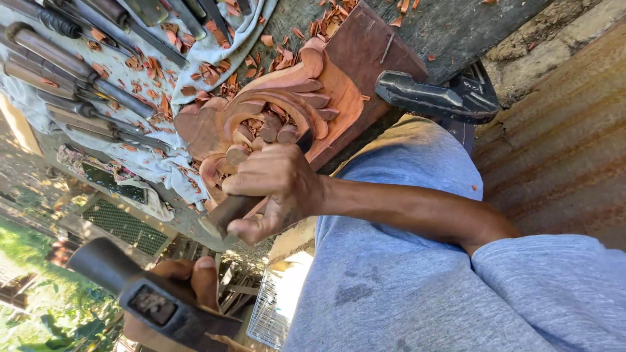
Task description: The recorder is carving an intricate floral design into a piece of wood using a hammer and various chisels.
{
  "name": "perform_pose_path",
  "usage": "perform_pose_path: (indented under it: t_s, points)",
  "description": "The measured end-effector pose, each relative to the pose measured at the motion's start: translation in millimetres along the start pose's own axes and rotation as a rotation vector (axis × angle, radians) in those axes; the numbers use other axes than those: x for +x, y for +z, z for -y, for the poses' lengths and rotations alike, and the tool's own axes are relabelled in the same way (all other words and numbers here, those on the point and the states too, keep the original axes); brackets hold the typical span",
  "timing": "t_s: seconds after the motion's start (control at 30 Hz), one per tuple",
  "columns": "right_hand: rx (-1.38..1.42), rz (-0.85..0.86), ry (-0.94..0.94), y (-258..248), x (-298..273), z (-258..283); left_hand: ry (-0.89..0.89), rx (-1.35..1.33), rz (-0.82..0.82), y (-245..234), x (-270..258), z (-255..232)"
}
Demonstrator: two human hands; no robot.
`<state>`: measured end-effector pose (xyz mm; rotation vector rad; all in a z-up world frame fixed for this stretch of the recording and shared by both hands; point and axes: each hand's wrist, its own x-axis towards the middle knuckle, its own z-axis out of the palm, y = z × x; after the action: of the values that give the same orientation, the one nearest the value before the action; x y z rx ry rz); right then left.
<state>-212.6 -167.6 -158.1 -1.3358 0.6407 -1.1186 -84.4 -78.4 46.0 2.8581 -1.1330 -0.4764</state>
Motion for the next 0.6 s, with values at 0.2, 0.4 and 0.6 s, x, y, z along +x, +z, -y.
perform_pose_path:
  t_s: [0.2, 0.4, 0.6]
  points:
    - [0.009, -0.035, -0.011, -5, -2, -7, 0.083, 0.049, 0.055, 4, 5, -15]
    - [0.082, -0.033, -0.040, -8, -3, -9, 0.006, 0.100, 0.075, 3, 4, -11]
    - [0.185, -0.038, -0.052, -19, -8, -11, 0.125, -0.312, -0.021, 44, -2, -3]
